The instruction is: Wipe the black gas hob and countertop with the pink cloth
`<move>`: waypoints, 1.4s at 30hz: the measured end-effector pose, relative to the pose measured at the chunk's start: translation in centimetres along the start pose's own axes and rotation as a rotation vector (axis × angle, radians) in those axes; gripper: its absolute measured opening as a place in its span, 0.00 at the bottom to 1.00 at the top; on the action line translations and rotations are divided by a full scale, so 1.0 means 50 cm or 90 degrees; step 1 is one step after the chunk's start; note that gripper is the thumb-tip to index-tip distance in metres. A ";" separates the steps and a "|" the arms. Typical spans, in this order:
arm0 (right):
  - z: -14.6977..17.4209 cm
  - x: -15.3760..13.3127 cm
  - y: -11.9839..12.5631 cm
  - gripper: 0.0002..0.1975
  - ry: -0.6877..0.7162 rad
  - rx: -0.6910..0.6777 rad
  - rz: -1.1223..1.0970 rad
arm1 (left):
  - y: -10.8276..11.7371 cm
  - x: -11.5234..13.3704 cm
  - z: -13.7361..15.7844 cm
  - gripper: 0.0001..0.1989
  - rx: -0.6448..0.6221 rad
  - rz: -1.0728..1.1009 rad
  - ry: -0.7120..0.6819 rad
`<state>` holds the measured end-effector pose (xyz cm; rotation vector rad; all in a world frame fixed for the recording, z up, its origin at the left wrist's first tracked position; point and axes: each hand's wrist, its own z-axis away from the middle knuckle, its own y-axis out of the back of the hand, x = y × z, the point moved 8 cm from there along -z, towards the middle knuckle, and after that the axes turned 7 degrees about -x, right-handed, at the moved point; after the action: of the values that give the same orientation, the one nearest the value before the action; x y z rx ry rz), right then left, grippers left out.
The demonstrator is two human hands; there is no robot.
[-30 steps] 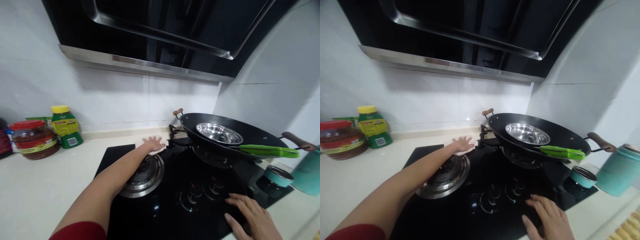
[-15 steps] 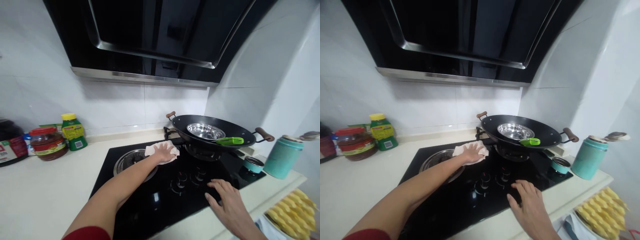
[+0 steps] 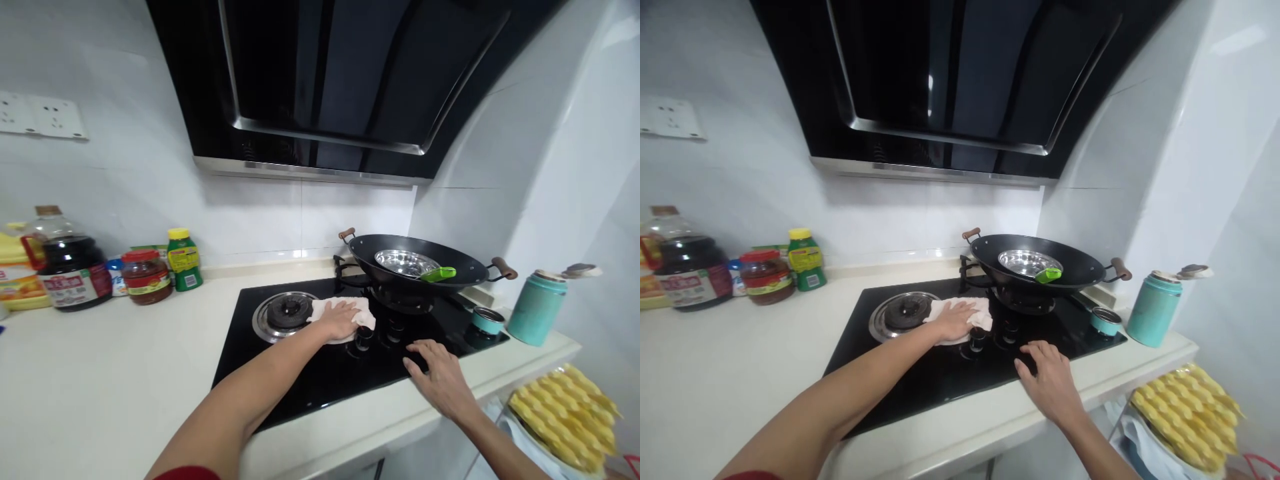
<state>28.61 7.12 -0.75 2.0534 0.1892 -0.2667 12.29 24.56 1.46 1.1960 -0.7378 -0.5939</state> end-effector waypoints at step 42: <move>0.007 0.042 -0.038 0.15 0.058 0.041 0.103 | 0.106 -0.544 0.017 0.39 0.072 0.001 0.413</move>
<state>30.15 7.74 -3.10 2.1329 0.0694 -0.0804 -5.44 45.88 1.50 1.3899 -0.2197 -0.1368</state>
